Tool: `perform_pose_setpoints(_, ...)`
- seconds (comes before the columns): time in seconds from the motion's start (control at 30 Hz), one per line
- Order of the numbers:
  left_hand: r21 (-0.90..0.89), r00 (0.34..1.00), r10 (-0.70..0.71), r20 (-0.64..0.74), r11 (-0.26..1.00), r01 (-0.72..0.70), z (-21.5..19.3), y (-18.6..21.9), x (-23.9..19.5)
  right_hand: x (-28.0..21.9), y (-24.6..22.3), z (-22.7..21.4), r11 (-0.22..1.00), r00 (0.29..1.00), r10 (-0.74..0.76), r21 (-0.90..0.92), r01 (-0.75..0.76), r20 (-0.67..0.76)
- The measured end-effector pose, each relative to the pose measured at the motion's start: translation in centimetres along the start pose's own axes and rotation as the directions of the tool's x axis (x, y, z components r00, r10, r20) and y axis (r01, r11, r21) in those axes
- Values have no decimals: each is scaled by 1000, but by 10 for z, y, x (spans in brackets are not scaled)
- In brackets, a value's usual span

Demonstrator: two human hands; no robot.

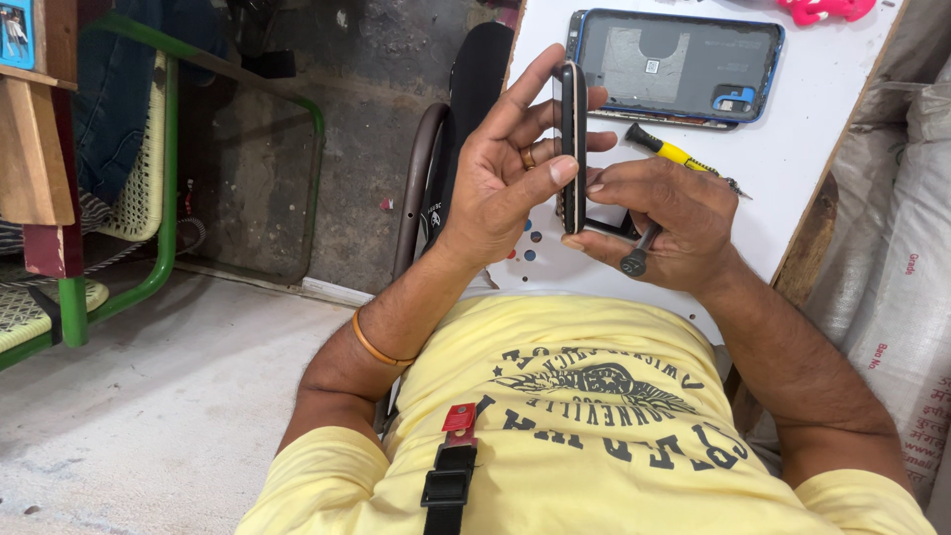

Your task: The person uses a screwdriver to pry open the back cover of a black feature phone, then sets it aside. They then pick up a white smartphone and use a metal prying tool to separate the screen assembly from the frame.

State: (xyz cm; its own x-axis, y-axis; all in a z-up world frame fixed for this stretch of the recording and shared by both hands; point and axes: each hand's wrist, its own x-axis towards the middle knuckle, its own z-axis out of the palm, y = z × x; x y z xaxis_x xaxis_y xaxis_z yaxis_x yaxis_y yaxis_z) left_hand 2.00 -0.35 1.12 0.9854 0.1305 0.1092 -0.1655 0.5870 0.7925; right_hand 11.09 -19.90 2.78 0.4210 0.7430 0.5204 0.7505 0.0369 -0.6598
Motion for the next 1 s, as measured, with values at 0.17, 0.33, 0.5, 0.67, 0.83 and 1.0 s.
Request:
perform_pose_setpoints(0.17,-3,1000,-5,-4,1000,5,0,0,0,-1,2,0,1000,1000,2,-4,-2,3)
perform_pose_setpoints(0.33,228,989,112,-99,970,-87,1,-3,0,-5,5,-2,996,996,86,38,-85,-18)
perform_pose_setpoints(0.5,237,978,169,-126,962,-136,2,-2,0,-6,12,2,933,966,252,280,-225,-63)
perform_pose_setpoints(0.67,153,983,168,-75,976,-156,5,4,-5,-6,16,-4,850,940,337,415,-325,46)
perform_pose_setpoints(0.83,320,969,243,-45,922,-217,7,2,-8,-9,21,-4,767,914,393,513,-386,99)
perform_pose_setpoints(1.0,319,980,177,-90,937,-140,10,-2,-6,-14,30,-3,789,915,396,484,-379,72)
